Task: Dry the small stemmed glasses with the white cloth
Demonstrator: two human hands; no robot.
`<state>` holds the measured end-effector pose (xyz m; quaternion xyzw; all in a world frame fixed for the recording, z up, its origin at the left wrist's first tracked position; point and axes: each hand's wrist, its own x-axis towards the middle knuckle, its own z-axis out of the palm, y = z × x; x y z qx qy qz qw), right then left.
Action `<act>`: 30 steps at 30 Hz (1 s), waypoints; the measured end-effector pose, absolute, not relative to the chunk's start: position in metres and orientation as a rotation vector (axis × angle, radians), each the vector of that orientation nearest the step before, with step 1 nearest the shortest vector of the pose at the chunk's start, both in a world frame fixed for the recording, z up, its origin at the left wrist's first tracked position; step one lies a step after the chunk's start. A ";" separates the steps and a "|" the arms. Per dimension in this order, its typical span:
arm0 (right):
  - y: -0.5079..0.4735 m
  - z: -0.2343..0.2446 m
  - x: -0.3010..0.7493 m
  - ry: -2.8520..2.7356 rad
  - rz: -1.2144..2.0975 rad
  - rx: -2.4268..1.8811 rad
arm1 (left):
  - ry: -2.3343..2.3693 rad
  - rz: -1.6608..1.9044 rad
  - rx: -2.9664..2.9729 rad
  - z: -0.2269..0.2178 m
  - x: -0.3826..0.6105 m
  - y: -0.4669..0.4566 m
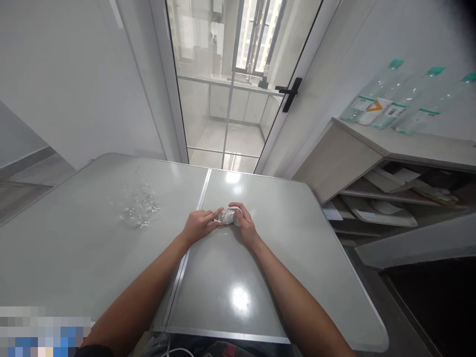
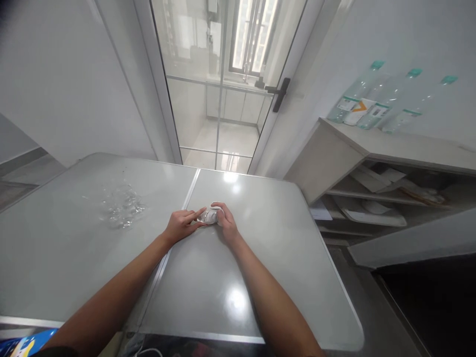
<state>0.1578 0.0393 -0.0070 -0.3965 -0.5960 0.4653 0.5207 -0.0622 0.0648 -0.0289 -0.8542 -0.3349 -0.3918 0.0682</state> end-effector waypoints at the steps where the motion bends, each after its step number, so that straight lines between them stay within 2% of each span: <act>1: 0.039 -0.008 0.157 -1.422 1.075 -0.949 | -1.035 -1.197 -2.567 -0.029 -0.062 0.065; 6: 0.034 -0.013 0.152 -1.433 0.834 -0.975 | -1.075 -1.249 -2.570 -0.034 -0.063 0.066; 13: 0.037 -0.012 0.152 -1.566 0.995 -0.952 | -0.990 -1.209 -2.616 -0.034 -0.066 0.066; 18: 0.039 -0.006 0.155 -1.424 1.117 -0.955 | -1.031 -1.229 -2.594 -0.029 -0.065 0.067; 25: 0.034 -0.006 0.154 -1.346 0.939 -0.986 | -1.090 -1.332 -2.595 -0.033 -0.065 0.067; 30: 0.036 -0.009 0.150 -1.532 0.991 -0.935 | -1.047 -1.247 -2.626 -0.032 -0.065 0.066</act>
